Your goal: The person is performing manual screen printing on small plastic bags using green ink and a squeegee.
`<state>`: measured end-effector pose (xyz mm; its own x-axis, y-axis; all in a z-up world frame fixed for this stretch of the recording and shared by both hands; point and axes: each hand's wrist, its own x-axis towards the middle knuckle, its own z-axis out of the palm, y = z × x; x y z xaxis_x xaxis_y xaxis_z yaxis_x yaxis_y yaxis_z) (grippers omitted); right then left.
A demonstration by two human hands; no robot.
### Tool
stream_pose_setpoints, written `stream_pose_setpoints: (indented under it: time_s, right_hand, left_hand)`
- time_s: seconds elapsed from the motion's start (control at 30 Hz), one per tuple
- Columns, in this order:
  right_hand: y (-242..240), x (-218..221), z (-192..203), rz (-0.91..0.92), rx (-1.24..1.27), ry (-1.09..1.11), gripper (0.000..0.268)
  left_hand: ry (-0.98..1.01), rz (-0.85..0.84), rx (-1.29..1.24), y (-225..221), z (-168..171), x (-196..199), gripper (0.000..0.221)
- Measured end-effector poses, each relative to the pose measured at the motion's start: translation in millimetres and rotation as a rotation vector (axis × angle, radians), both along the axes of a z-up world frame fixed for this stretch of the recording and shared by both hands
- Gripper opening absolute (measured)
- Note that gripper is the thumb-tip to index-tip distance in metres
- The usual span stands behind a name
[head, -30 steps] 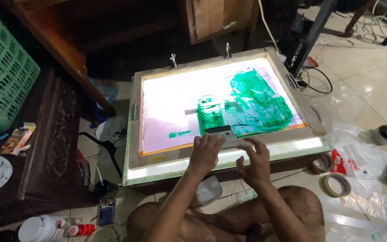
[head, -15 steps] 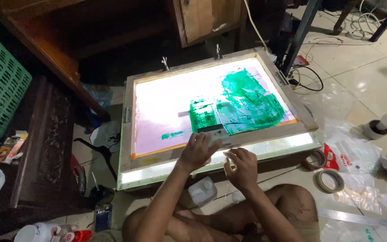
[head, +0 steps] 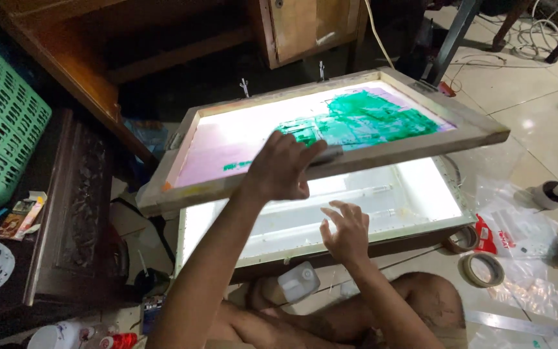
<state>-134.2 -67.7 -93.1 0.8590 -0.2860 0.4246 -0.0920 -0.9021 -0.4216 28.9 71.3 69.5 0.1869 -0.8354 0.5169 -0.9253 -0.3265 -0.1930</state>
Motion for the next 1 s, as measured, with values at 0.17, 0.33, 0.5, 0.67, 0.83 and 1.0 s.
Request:
stream_pose_setpoints:
  time_s: [0.17,0.33,0.5,0.67,0.83,1.0]
  right_hand:
    - [-1,22,19,-0.030,-0.045,0.207,0.031]
    - [-21,49,9,-0.116,-0.071,0.315,0.035]
    - [-43,74,-13,-0.144,-0.003,0.217,0.039]
    - [-48,88,-9,-0.127,-0.156,0.286,0.049]
    - [-47,75,-23,-0.155,-0.252,0.348,0.054]
    - [-37,41,-13,-0.146,-0.317,0.323,0.060]
  left_hand:
    - [0.184,0.091,0.111,-3,66,29,0.093]
    - [0.249,0.162,0.069,-5,134,37,0.091]
    - [0.542,0.342,0.240,-15,187,49,0.108]
    - [0.620,0.346,0.218,-15,210,51,0.090]
    - [0.616,0.295,0.195,-16,208,59,0.082]
    - [0.663,0.351,0.216,-15,214,53,0.073]
